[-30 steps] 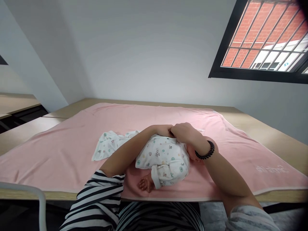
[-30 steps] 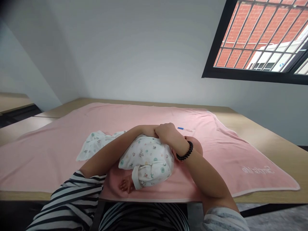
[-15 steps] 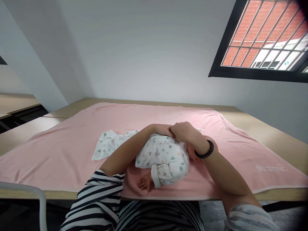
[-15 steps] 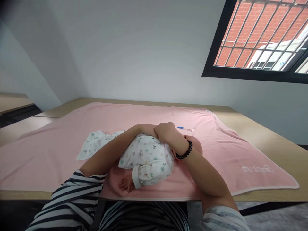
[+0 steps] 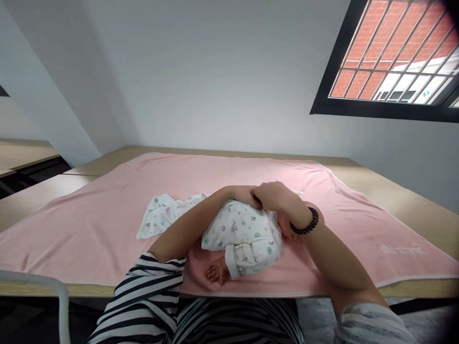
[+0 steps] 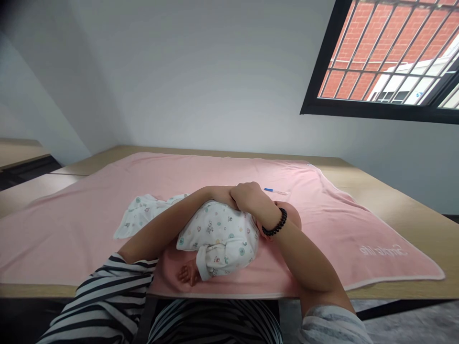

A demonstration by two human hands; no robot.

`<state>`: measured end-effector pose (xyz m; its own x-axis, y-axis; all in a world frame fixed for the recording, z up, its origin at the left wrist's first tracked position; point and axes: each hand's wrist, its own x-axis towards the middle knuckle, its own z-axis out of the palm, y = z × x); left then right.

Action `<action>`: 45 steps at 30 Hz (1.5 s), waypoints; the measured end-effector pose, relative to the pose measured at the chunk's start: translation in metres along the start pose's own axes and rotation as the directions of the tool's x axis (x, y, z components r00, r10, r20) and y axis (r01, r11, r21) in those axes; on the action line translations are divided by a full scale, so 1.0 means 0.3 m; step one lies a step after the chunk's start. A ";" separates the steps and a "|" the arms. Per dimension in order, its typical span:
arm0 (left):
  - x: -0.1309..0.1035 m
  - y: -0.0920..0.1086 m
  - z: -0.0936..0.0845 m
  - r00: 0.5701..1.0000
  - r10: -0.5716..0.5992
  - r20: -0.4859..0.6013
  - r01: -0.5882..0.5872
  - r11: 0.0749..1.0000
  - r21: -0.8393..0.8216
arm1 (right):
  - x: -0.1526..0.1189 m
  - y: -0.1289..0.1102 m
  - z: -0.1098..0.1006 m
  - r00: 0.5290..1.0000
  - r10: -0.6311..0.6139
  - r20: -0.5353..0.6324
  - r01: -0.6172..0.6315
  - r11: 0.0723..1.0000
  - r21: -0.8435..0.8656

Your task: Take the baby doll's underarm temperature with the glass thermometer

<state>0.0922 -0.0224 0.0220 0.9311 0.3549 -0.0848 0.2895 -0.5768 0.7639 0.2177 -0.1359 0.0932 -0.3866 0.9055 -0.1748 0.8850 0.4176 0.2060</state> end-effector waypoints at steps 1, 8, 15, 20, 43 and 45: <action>0.000 0.001 0.000 1.000 0.017 0.010 -0.016 1.000 -0.022 | 0.000 0.001 0.001 1.000 0.002 0.000 -0.002 1.000 0.001; 0.010 -0.009 0.006 0.997 0.077 0.018 -0.075 0.993 -0.095 | 0.002 0.011 -0.001 1.000 0.006 0.006 -0.006 1.000 0.006; 0.033 -0.037 0.012 0.993 0.117 -0.030 -0.120 0.985 -0.123 | -0.002 0.037 -0.010 0.999 0.010 0.039 -0.010 1.000 0.005; 0.038 -0.042 0.015 0.986 0.166 0.028 -0.155 0.958 -0.239 | -0.001 0.061 -0.012 0.997 0.035 0.069 -0.036 0.999 0.007; -0.164 0.132 -0.125 0.949 -0.196 0.248 0.141 0.964 0.225 | -0.041 0.028 -0.019 0.974 -0.220 -0.060 0.224 0.972 0.071; -0.171 0.139 -0.128 0.939 -0.216 0.266 0.156 0.961 0.230 | -0.029 0.019 -0.006 0.966 -0.250 -0.068 0.255 0.963 0.089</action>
<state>0.0480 -0.0362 0.0827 0.8711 0.2624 -0.4152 0.4745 -0.6676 0.5737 0.2257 -0.1413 0.0976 -0.6119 0.7756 -0.1549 0.7765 0.6263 0.0683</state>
